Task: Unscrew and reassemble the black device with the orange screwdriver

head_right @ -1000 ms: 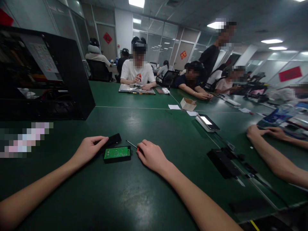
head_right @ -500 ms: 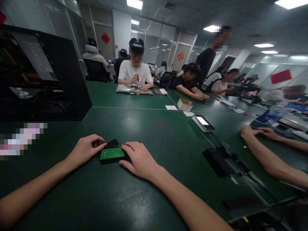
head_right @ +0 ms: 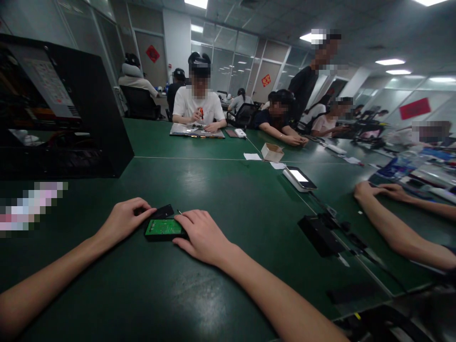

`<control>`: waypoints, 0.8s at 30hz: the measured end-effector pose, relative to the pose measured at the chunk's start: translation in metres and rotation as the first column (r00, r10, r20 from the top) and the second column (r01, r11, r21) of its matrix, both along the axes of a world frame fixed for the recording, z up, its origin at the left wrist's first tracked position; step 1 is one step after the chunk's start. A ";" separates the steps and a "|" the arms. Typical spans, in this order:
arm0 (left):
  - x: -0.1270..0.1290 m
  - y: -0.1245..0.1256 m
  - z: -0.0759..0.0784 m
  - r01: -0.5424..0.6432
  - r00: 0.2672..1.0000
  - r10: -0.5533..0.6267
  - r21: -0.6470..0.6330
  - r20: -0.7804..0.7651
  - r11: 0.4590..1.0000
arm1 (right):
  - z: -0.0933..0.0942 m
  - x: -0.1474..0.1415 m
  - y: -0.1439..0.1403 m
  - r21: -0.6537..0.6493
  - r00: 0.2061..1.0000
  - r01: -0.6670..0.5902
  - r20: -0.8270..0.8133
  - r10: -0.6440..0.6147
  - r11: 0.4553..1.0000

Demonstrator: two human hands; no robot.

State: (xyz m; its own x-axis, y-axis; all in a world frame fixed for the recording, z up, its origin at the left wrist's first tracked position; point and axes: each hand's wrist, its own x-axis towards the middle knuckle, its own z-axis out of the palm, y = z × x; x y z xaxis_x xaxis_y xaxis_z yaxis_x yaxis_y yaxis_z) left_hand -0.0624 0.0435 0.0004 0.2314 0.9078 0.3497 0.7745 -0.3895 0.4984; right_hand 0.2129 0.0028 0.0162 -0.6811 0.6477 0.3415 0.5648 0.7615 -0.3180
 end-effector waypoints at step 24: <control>0.017 -0.018 0.011 -0.006 0.997 0.010 -0.043 0.078 0.999 | 0.037 0.130 0.046 0.089 0.747 0.638 -0.315 -0.586 0.765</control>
